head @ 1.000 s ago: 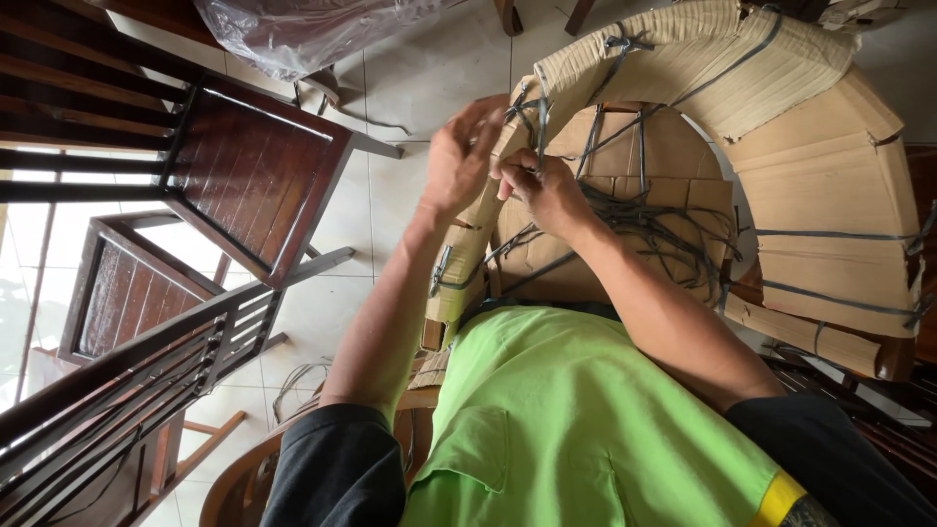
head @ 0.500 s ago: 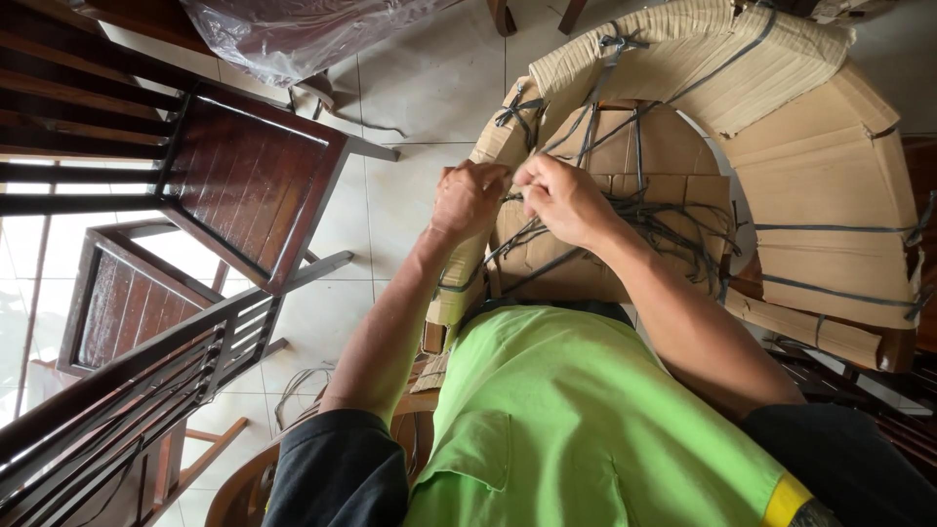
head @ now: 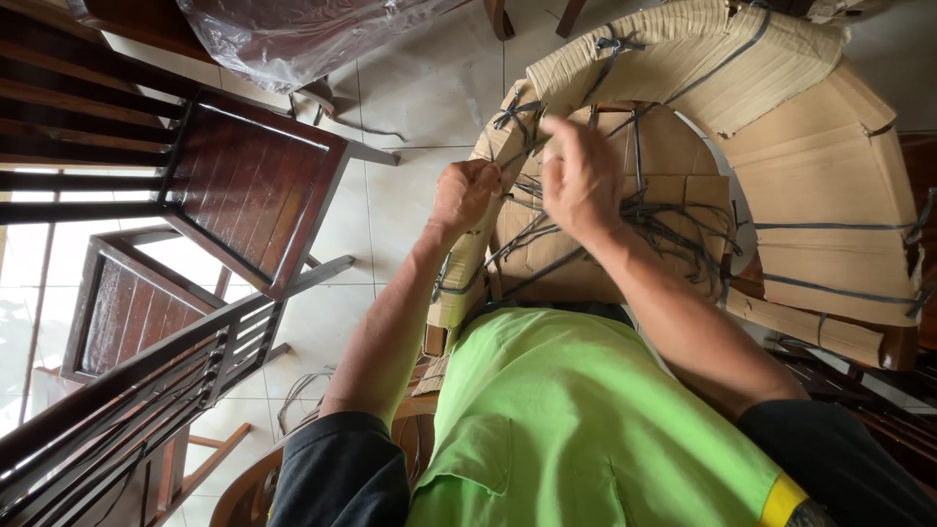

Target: Wrapping a wooden chair backrest with protective cardboard and securing it with plastic ties using a small hook tool.

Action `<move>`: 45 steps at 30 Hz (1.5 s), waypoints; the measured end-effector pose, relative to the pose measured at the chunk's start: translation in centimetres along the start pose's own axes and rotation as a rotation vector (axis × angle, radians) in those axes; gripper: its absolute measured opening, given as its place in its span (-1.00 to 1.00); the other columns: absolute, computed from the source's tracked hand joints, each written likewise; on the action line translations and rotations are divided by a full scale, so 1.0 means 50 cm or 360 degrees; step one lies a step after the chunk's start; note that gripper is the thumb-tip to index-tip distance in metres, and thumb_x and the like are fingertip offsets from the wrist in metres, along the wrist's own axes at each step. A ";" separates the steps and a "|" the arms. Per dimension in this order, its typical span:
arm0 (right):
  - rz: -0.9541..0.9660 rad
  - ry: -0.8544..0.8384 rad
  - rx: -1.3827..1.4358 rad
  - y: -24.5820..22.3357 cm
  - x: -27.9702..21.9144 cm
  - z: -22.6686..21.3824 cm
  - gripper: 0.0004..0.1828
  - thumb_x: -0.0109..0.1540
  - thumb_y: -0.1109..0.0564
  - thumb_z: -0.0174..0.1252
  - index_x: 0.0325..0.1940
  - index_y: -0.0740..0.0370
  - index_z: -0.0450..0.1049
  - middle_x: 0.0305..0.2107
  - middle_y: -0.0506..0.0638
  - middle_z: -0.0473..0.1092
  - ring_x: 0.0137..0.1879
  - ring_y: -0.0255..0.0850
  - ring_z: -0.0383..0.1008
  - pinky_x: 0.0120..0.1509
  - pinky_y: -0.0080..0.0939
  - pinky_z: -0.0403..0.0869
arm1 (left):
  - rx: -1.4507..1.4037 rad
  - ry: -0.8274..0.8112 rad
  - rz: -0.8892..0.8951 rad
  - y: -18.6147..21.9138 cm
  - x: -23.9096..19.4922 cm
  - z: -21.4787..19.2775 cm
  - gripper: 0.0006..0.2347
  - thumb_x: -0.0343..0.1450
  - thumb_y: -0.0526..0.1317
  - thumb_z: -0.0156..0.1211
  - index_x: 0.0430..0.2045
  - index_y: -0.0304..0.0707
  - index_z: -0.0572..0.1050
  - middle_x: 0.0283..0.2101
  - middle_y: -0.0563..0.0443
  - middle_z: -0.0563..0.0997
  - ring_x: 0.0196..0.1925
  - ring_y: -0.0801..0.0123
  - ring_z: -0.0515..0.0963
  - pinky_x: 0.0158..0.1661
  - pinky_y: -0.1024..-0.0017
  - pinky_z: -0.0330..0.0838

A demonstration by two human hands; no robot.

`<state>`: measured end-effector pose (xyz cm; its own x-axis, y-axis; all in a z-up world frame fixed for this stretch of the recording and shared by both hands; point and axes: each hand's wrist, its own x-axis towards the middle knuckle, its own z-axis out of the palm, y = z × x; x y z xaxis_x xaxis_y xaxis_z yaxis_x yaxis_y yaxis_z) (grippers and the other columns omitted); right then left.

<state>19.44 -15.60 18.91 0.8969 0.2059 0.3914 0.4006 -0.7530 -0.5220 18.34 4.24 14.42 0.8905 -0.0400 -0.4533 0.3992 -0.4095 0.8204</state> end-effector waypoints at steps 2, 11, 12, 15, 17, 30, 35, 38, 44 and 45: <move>0.0004 -0.0165 0.0177 -0.010 -0.026 0.005 -0.52 0.27 0.33 0.05 0.27 0.08 0.38 -0.09 0.06 0.54 -0.08 0.04 0.59 0.04 0.00 0.55 | -0.0013 0.0032 -0.0120 -0.036 0.024 0.020 -0.71 0.37 0.05 0.04 -0.61 0.06 0.68 -0.49 0.06 0.69 -0.28 0.07 0.70 -0.14 0.18 0.53; 0.0266 -0.0347 0.0499 -0.048 -0.055 0.077 -0.48 0.26 0.20 0.23 0.28 0.13 0.26 -0.24 0.12 0.54 -0.15 0.08 0.60 -0.06 0.07 0.57 | 0.0479 0.0243 0.0036 0.026 -0.001 0.011 -0.76 0.38 -0.02 0.12 -0.43 -0.08 0.69 -0.41 -0.15 0.68 -0.25 -0.10 0.70 -0.17 -0.02 0.60; 0.0261 -0.0304 0.0440 -0.050 -0.057 0.082 -0.51 0.27 0.19 0.24 0.24 0.15 0.25 -0.29 0.11 0.51 -0.21 0.04 0.60 -0.12 0.01 0.58 | 0.0487 0.0261 -0.0078 0.052 -0.016 0.002 -0.75 0.38 -0.01 0.11 -0.40 -0.08 0.69 -0.39 -0.12 0.69 -0.17 -0.09 0.69 -0.08 -0.03 0.56; 0.0135 -0.0220 0.0236 -0.059 -0.050 0.093 -0.56 0.26 0.12 0.28 0.16 0.16 0.30 -0.39 0.02 0.47 -0.28 -0.07 0.58 -0.19 -0.12 0.58 | 0.0576 0.0262 -0.0263 0.064 -0.019 -0.013 -0.71 0.38 0.09 0.04 -0.41 0.04 0.69 -0.36 0.01 0.71 -0.07 0.01 0.69 0.07 0.05 0.47; 0.0020 -0.0179 0.0088 -0.054 -0.055 0.106 -0.59 0.25 0.07 0.31 0.12 0.14 0.35 -0.44 -0.06 0.44 -0.30 -0.13 0.56 -0.20 -0.18 0.56 | 0.0659 0.0242 -0.0335 0.045 -0.009 -0.014 -0.67 0.38 0.17 -0.02 -0.44 0.16 0.69 -0.37 0.11 0.72 -0.05 0.10 0.69 0.14 0.14 0.41; 0.0472 -0.1058 0.0406 -0.070 -0.047 0.078 -0.84 0.33 0.05 0.13 -0.21 0.08 0.60 -0.47 0.07 0.51 -0.24 0.10 0.58 -0.10 0.05 0.49 | 0.0266 0.0575 0.0265 0.001 -0.038 -0.027 -0.74 0.46 -0.01 0.05 -0.35 -0.22 0.52 -0.49 -0.18 0.61 -0.24 -0.08 0.65 -0.16 -0.04 0.48; 0.0860 -0.1187 0.0870 -0.083 -0.024 0.041 -0.83 0.33 0.05 0.13 -0.31 0.04 0.58 -0.52 -0.02 0.47 -0.28 -0.05 0.50 -0.08 -0.05 0.42 | 0.0250 0.0527 0.0479 -0.035 -0.102 -0.028 -0.61 0.53 0.14 -0.01 -0.39 -0.16 0.58 -0.41 -0.09 0.63 -0.24 0.16 0.63 -0.13 0.20 0.54; 0.0960 -0.1125 0.1002 -0.090 -0.016 0.038 -0.82 0.33 0.06 0.12 -0.27 0.08 0.60 -0.53 -0.06 0.45 -0.30 -0.20 0.44 -0.12 -0.16 0.40 | 0.0246 0.0364 0.0640 -0.018 -0.138 -0.029 -0.69 0.33 -0.09 0.29 -0.10 -0.18 0.60 -0.15 -0.10 0.65 -0.07 0.01 0.64 -0.04 0.11 0.51; 0.1016 -0.1010 0.1185 -0.087 -0.016 0.054 -0.83 0.30 0.04 0.17 -0.28 0.09 0.61 -0.55 -0.13 0.37 -0.31 -0.30 0.34 -0.16 -0.27 0.34 | 0.0928 0.0688 0.0850 -0.062 -0.130 -0.006 -0.66 0.34 -0.21 0.40 -0.03 -0.25 0.51 -0.14 -0.08 0.57 -0.07 0.10 0.63 -0.02 0.18 0.47; 0.1005 -0.0991 0.1188 -0.089 -0.015 0.049 -0.82 0.31 0.04 0.17 -0.29 0.10 0.61 -0.55 -0.14 0.36 -0.31 -0.31 0.33 -0.17 -0.27 0.33 | 0.1063 0.0806 0.0971 -0.070 -0.128 -0.005 -0.78 0.40 -0.16 0.33 -0.13 -0.17 0.56 -0.25 0.01 0.57 -0.11 0.19 0.62 -0.03 0.24 0.44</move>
<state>17.46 -10.87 19.09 0.8305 0.3533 -0.4306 -0.3264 -0.3177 -0.8902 11.31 6.14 14.52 0.9499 -0.0857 0.3005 -0.2153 -0.8765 0.4306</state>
